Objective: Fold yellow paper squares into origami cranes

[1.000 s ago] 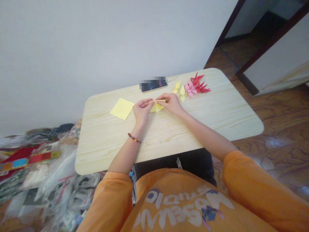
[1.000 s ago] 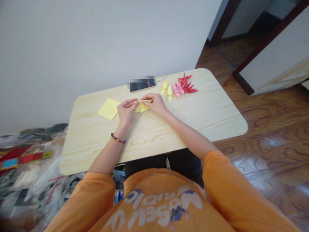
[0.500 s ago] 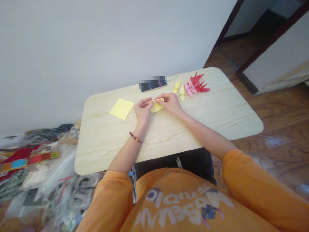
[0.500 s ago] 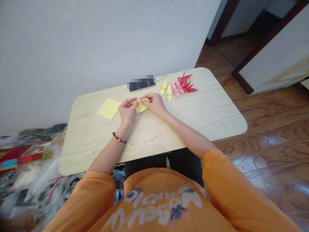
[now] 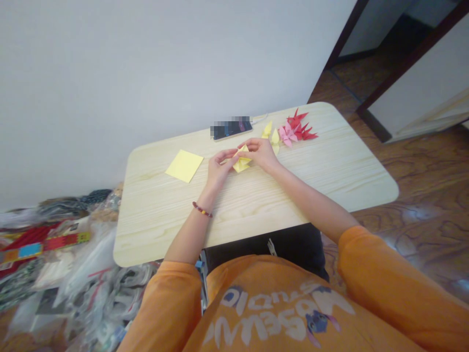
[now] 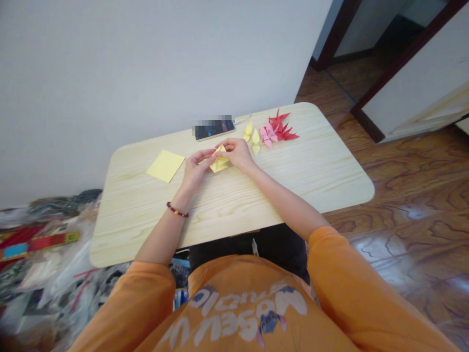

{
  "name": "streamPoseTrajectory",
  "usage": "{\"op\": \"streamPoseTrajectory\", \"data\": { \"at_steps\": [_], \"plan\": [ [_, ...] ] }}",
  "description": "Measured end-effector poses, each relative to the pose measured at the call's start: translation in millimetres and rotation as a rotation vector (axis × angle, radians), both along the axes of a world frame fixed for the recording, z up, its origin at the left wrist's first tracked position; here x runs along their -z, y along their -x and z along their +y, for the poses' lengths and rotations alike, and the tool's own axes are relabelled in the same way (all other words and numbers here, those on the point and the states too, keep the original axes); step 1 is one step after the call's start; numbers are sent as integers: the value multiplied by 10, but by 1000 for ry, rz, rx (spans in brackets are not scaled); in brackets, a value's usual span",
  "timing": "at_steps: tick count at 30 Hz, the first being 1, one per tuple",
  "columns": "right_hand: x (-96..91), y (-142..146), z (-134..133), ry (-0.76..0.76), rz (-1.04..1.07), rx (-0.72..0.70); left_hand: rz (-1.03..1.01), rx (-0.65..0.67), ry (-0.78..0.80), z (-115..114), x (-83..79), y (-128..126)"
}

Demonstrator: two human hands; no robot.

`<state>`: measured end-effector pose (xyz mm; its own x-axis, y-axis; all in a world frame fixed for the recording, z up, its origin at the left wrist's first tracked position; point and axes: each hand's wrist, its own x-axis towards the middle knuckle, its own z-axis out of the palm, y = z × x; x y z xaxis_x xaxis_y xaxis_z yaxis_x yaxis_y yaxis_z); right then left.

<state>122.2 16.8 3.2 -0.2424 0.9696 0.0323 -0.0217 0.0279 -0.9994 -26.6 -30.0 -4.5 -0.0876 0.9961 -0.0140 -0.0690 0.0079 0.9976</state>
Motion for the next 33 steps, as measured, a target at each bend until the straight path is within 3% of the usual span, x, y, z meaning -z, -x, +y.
{"op": "streamPoseTrajectory", "data": {
  "at_steps": [6,13,25,33],
  "plan": [
    [-7,-16,40,15,-4,90,-32,5,11,2,24,7],
    [-40,-2,9,-49,-14,47,-50,-37,29,-15,-16,8],
    [-12,-25,32,57,59,56,-22,-65,9,-5,-13,14],
    [-82,27,-74,68,68,-14,-21,-85,-25,-15,-14,3]
  ]
}}
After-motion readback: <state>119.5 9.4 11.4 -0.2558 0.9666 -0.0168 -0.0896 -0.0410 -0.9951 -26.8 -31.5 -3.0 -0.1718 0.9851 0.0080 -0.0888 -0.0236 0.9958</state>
